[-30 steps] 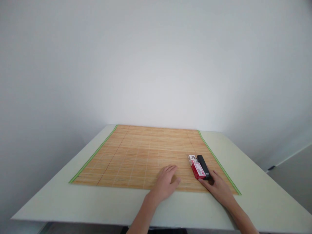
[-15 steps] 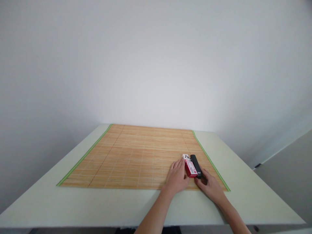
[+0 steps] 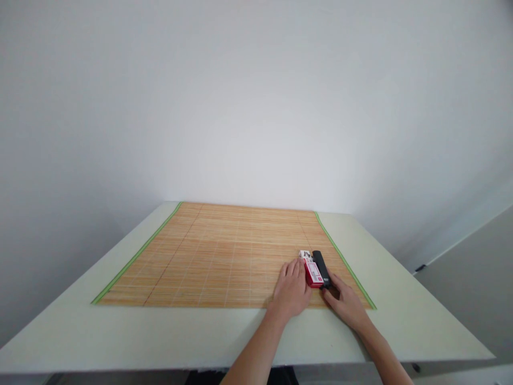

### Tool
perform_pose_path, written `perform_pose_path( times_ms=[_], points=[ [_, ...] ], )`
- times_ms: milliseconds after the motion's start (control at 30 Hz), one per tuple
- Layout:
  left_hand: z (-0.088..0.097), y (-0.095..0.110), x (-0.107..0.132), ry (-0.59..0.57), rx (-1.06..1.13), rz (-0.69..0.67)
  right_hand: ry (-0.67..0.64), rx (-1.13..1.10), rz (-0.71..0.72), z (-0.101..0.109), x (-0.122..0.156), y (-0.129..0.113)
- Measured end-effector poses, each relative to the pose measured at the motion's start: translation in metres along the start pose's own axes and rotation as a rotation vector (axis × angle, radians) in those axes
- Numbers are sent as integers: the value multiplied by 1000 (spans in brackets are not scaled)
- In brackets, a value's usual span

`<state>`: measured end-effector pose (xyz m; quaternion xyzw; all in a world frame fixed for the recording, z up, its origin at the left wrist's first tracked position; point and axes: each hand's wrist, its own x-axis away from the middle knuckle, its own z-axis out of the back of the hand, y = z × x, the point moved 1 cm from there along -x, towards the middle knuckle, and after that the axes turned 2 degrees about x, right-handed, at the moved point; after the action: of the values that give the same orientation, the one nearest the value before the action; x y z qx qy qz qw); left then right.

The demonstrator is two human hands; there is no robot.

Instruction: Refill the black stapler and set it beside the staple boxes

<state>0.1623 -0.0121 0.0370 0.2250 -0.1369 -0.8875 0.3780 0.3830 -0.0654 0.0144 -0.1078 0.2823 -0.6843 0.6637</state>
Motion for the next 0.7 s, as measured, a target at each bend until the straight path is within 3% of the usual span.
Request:
perform_pose_path(
  times_ms=[700],
  points=[
    [4, 0, 5, 10, 18, -20, 17, 39, 8, -5, 3, 11]
  ],
)
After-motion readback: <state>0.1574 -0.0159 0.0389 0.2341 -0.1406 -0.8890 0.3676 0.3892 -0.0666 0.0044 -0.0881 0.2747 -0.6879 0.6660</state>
